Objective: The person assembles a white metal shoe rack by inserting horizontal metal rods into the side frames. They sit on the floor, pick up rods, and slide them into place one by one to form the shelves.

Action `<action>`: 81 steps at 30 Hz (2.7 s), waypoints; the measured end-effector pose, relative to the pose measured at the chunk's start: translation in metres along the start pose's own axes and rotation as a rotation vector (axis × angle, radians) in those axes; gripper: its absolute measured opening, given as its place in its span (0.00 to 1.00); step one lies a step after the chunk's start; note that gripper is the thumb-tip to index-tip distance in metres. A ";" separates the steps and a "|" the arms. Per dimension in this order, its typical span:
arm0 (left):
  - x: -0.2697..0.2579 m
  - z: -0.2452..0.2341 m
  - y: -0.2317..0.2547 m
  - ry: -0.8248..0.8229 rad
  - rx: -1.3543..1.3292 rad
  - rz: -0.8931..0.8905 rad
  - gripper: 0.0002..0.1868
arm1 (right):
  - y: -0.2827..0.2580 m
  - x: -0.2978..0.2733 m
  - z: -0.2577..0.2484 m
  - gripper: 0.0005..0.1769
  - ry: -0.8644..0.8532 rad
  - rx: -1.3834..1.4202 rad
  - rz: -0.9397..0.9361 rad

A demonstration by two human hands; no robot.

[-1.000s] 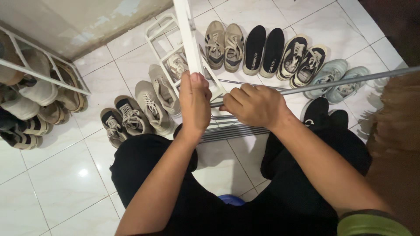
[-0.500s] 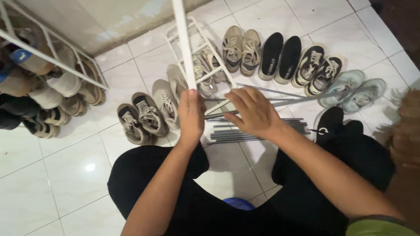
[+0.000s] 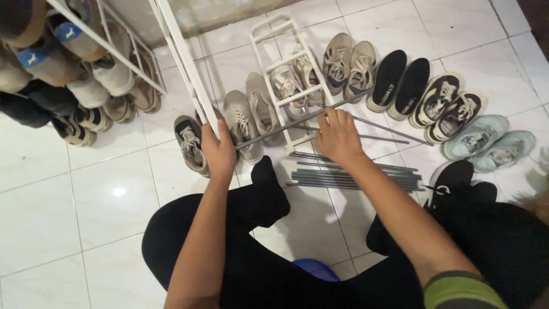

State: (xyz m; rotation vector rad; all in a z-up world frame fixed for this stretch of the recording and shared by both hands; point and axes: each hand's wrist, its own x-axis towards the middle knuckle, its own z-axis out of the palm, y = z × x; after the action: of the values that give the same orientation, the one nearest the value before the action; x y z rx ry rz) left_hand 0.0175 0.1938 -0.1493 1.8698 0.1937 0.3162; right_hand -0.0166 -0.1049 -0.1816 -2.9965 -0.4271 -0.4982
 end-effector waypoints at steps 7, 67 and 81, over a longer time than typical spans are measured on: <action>0.010 -0.004 -0.025 0.055 0.221 -0.105 0.18 | 0.009 -0.027 0.105 0.30 -0.427 0.031 0.202; 0.018 0.041 -0.057 -0.252 0.511 -0.186 0.25 | 0.153 0.012 -0.132 0.25 0.427 1.646 0.633; -0.066 0.098 0.145 -0.437 0.091 0.759 0.21 | 0.113 0.001 -0.131 0.24 0.182 1.598 0.463</action>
State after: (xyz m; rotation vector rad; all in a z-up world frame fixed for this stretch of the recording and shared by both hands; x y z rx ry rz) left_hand -0.0180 0.0410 -0.0486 1.9919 -0.8264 0.4000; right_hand -0.0234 -0.2281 -0.0604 -1.3994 -0.0100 -0.1769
